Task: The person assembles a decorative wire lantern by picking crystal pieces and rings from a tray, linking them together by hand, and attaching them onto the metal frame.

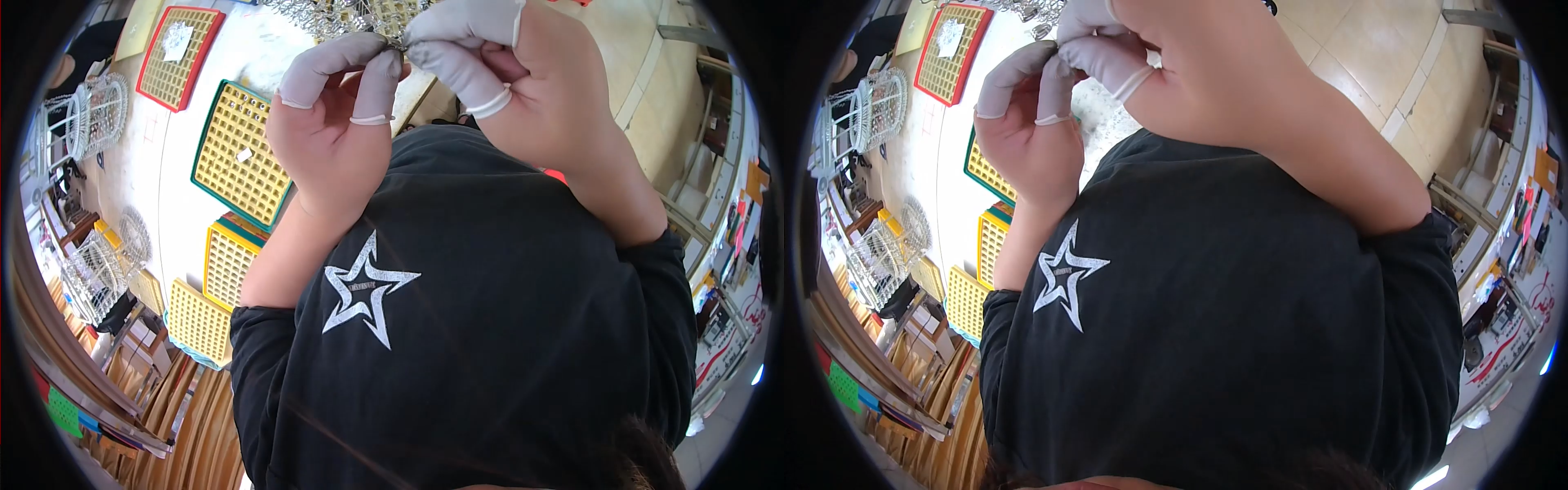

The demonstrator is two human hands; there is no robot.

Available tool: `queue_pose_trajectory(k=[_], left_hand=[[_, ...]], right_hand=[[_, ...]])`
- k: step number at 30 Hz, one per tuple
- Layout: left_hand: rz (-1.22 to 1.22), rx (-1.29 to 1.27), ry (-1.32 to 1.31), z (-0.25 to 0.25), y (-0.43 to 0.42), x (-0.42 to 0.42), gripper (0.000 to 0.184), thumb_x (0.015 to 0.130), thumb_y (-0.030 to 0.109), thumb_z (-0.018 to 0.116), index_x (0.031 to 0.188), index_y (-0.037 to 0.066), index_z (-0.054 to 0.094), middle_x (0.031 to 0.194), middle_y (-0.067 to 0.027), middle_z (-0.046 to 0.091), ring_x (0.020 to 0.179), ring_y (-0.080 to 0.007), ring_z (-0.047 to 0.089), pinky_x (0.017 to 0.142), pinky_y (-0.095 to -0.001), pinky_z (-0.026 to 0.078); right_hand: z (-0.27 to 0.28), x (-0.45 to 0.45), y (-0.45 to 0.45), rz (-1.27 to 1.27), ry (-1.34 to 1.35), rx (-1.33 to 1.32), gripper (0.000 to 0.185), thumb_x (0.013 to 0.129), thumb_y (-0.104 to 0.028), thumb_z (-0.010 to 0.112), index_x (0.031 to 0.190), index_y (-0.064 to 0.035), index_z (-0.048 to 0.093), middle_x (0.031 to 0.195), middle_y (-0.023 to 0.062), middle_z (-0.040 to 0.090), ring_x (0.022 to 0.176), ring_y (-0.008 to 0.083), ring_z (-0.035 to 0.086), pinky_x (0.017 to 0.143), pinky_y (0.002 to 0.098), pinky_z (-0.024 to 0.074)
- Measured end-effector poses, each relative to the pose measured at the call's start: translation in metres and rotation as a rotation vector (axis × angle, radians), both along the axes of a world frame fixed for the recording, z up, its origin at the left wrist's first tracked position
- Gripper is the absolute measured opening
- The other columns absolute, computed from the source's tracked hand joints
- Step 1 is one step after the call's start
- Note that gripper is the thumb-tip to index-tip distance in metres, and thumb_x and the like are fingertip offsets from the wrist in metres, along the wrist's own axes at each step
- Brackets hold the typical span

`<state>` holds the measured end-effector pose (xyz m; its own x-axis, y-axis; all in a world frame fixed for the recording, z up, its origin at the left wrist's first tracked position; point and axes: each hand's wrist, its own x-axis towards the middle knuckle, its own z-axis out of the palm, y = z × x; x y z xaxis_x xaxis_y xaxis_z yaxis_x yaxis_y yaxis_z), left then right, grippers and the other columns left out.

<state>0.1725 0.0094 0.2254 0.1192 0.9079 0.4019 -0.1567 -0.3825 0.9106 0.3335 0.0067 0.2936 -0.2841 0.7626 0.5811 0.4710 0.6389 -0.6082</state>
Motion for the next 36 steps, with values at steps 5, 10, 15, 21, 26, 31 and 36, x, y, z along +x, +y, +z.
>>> queue_pose_trajectory(k=[5, 10, 15, 21, 26, 31, 36], left_hand=[[-0.15, -0.224, -0.214, 0.001, -0.001, -0.003, 0.013, 0.082, -0.008, 0.053, 0.095, -0.005, 0.053, 0.085, -0.0104, 0.06, 0.077, -0.0156, 0.062, 0.071, -0.0262, 0.051], [-0.266, -0.47, -0.512, 0.001, -0.002, -0.004, 0.013, 0.084, -0.006, 0.051, 0.097, -0.003, 0.055, 0.087, -0.0119, 0.06, 0.079, -0.0176, 0.061, 0.071, -0.0286, 0.053], [-0.576, -1.067, -0.945, 0.004, 0.005, -0.014, 0.011, 0.087, 0.001, 0.049, 0.096, 0.0, 0.056, 0.087, -0.0134, 0.06, 0.077, -0.0203, 0.061, 0.069, -0.0278, 0.054], [-0.446, -0.732, -0.66, 0.006, -0.003, -0.006, 0.012, 0.087, 0.001, 0.051, 0.098, -0.003, 0.054, 0.085, -0.011, 0.06, 0.076, -0.0168, 0.061, 0.068, -0.026, 0.053], [-0.157, -0.37, -0.185, 0.006, -0.004, -0.003, 0.012, 0.083, -0.002, 0.057, 0.095, -0.005, 0.055, 0.08, -0.0091, 0.06, 0.07, -0.0136, 0.061, 0.065, -0.0251, 0.052], [-0.122, -0.307, -0.071, 0.006, 0.003, -0.004, 0.014, 0.081, -0.002, 0.059, 0.094, -0.005, 0.056, 0.078, -0.0083, 0.06, 0.069, -0.0126, 0.061, 0.064, -0.0233, 0.051], [0.194, 0.423, 0.275, -0.011, 0.014, -0.004, 0.021, 0.071, -0.005, 0.067, 0.091, -0.001, 0.062, 0.081, -0.011, 0.063, 0.067, -0.0157, 0.062, 0.061, -0.0229, 0.05]], right_hand=[[-0.016, -0.006, 0.018, 0.08, 0.074, 0.228, 0.01, 0.079, -0.01, 0.06, 0.085, -0.003, 0.06, 0.068, 0.012, 0.06, 0.06, 0.0296, 0.058, 0.053, 0.0319, 0.0448], [-0.003, -0.005, 0.012, -0.08, -0.006, -0.381, 0.012, 0.078, -0.008, 0.061, 0.088, -0.0014, 0.06, 0.068, 0.0131, 0.06, 0.062, 0.0294, 0.058, 0.056, 0.0325, 0.0455], [-0.037, -0.006, -0.004, -0.146, 0.215, -0.535, 0.013, 0.079, -0.004, 0.061, 0.092, -0.0018, 0.062, 0.073, 0.0073, 0.061, 0.061, 0.0164, 0.054, 0.055, 0.0255, 0.0431], [-0.045, -0.005, -0.02, -0.13, 0.165, -0.368, 0.016, 0.083, 0.001, 0.056, 0.097, -0.0014, 0.063, 0.077, 0.0053, 0.062, 0.064, 0.0062, 0.058, 0.054, 0.0192, 0.0439], [-0.042, -0.008, -0.018, -0.113, 0.054, -0.184, 0.017, 0.082, 0.002, 0.057, 0.097, -0.0018, 0.064, 0.074, 0.0056, 0.062, 0.061, 0.0075, 0.056, 0.052, 0.0192, 0.0419], [-0.037, -0.007, -0.023, -0.153, 0.075, -0.279, 0.016, 0.081, 0.001, 0.058, 0.095, -0.0021, 0.064, 0.071, 0.0053, 0.061, 0.056, 0.0077, 0.053, 0.05, 0.0198, 0.0401], [-0.033, -0.008, -0.026, -0.152, 0.086, -0.346, 0.016, 0.08, 0.002, 0.059, 0.094, -0.0019, 0.065, 0.071, 0.0055, 0.061, 0.054, 0.0079, 0.052, 0.049, 0.0196, 0.0395]])
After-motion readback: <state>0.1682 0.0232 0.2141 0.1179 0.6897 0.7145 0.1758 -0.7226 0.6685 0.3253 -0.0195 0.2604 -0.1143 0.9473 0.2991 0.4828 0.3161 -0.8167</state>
